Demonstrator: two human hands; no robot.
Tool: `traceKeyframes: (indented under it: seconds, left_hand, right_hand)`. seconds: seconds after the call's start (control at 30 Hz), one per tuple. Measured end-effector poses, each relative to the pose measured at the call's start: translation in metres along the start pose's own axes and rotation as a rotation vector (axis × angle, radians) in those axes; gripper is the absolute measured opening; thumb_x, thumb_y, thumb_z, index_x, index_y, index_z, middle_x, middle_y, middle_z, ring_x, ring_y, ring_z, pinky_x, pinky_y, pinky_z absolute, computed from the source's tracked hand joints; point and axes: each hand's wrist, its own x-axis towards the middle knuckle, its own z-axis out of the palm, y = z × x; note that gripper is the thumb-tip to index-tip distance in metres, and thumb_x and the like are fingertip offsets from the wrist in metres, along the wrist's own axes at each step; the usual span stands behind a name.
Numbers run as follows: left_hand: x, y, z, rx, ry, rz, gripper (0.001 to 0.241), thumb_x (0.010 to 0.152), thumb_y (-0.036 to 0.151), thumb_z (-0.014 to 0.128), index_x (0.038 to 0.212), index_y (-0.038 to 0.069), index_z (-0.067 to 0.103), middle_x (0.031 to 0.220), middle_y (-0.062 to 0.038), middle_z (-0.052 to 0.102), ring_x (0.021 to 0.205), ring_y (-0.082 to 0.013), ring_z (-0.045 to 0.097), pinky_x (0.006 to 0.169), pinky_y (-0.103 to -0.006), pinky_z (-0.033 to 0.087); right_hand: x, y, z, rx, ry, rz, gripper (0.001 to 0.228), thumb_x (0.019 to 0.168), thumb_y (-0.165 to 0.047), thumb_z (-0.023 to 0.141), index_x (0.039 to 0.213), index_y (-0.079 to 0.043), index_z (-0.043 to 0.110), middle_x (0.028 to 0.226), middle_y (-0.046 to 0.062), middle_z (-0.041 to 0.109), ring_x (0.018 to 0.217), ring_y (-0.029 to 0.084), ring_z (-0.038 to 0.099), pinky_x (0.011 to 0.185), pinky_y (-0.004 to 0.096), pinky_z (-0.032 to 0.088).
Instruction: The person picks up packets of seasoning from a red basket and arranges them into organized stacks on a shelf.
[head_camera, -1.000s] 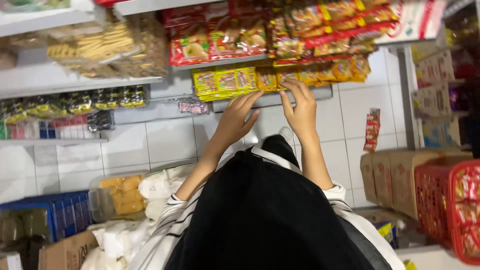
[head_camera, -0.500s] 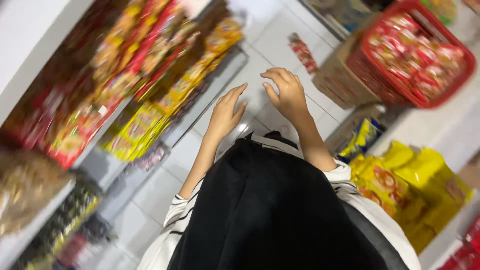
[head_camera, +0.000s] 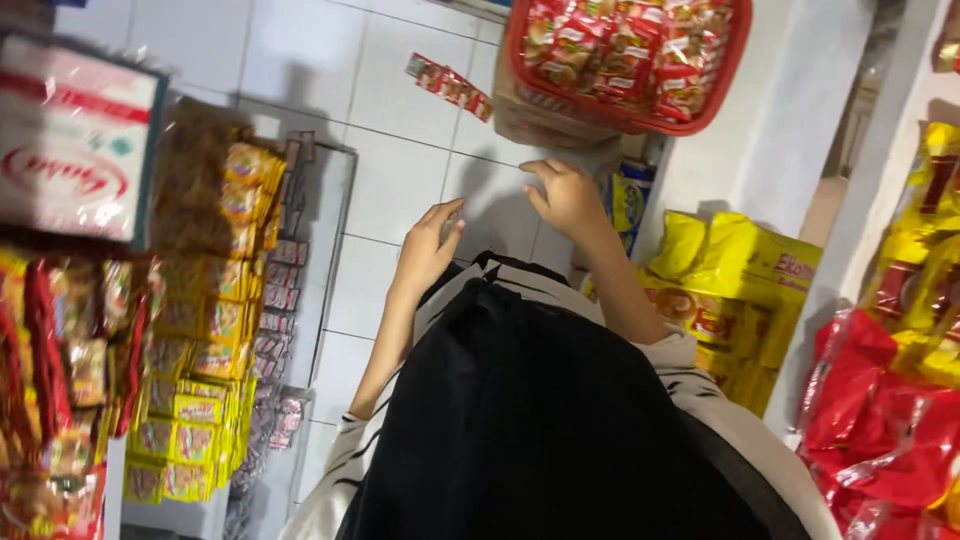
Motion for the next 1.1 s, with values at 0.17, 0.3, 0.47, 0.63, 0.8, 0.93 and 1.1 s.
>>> traceKeyframes:
  seconds: [0.17, 0.3, 0.47, 0.63, 0.8, 0.93, 1.1]
  left_hand:
    - [0.071, 0.001, 0.028, 0.013, -0.176, 0.053, 0.035, 0.101, 0.019, 0.060, 0.132, 0.004, 0.063, 0.127, -0.018, 0.068, 0.115, -0.0328, 0.068, 0.096, -0.0397, 0.053]
    - [0.144, -0.027, 0.069, -0.049, -0.303, 0.175, 0.031, 0.103, 0.019, 0.060, 0.127, 0.001, 0.065, 0.123, -0.020, 0.070, 0.116, -0.0361, 0.067, 0.097, -0.0400, 0.053]
    - [0.264, -0.092, 0.153, -0.148, -0.403, 0.151, 0.035, 0.094, 0.010, 0.061, 0.128, -0.001, 0.063, 0.120, -0.022, 0.071, 0.113, -0.0360, 0.068, 0.097, -0.0402, 0.053]
    - [0.356, -0.120, 0.215, -0.031, -0.162, 0.154, 0.040, 0.093, 0.006, 0.065, 0.131, -0.007, 0.059, 0.120, -0.030, 0.063, 0.104, -0.0375, 0.065, 0.088, -0.0428, 0.053]
    - [0.422, -0.133, 0.243, -0.481, -0.362, -0.052, 0.040, 0.091, 0.005, 0.054, 0.129, -0.001, 0.066, 0.123, -0.018, 0.073, 0.107, -0.0263, 0.070, 0.089, -0.0381, 0.057]
    - [0.425, -0.146, 0.254, -0.316, -0.466, -0.534, 0.046, 0.089, 0.017, 0.061, 0.132, 0.001, 0.062, 0.127, -0.017, 0.068, 0.110, -0.0263, 0.067, 0.089, -0.0396, 0.057]
    - [0.445, -0.145, 0.250, -0.210, -0.555, -0.738, 0.060, 0.087, 0.032, 0.071, 0.137, 0.002, 0.056, 0.133, -0.016, 0.062, 0.113, -0.0262, 0.064, 0.089, -0.0416, 0.056]
  right_hand:
    - [-0.002, 0.068, 0.011, 0.046, 0.057, 0.079, 0.030, 0.093, -0.019, 0.071, 0.119, -0.004, 0.069, 0.119, 0.019, 0.069, 0.110, 0.038, 0.064, 0.093, 0.046, 0.052]
    - [0.019, 0.158, 0.054, 0.544, -0.037, 0.343, 0.037, 0.096, -0.016, 0.064, 0.132, -0.006, 0.063, 0.128, 0.016, 0.065, 0.111, 0.029, 0.065, 0.092, 0.039, 0.052]
    - [0.091, 0.229, 0.099, 0.334, 0.186, 0.637, 0.039, 0.098, -0.021, 0.064, 0.134, -0.008, 0.067, 0.112, 0.013, 0.075, 0.103, 0.025, 0.073, 0.094, 0.036, 0.058]
    - [0.166, 0.208, 0.069, 0.460, 0.225, 0.580, 0.042, 0.097, -0.021, 0.072, 0.132, -0.001, 0.060, 0.115, 0.017, 0.072, 0.105, 0.029, 0.070, 0.090, 0.040, 0.055]
    - [0.214, 0.216, 0.044, 0.531, 0.006, 0.709, 0.064, 0.099, -0.035, 0.061, 0.151, -0.004, 0.042, 0.124, 0.023, 0.065, 0.106, 0.038, 0.068, 0.088, 0.047, 0.055]
    - [0.218, 0.220, 0.046, 0.129, -0.452, 0.929, 0.092, 0.100, -0.063, 0.041, 0.164, -0.003, 0.014, 0.134, 0.016, 0.069, 0.126, 0.035, 0.062, 0.116, 0.066, 0.023]
    - [0.232, 0.238, 0.052, 0.227, -0.329, 0.869, 0.086, 0.103, -0.064, 0.043, 0.159, -0.005, 0.015, 0.148, 0.027, 0.047, 0.136, 0.045, 0.045, 0.110, 0.070, 0.019]
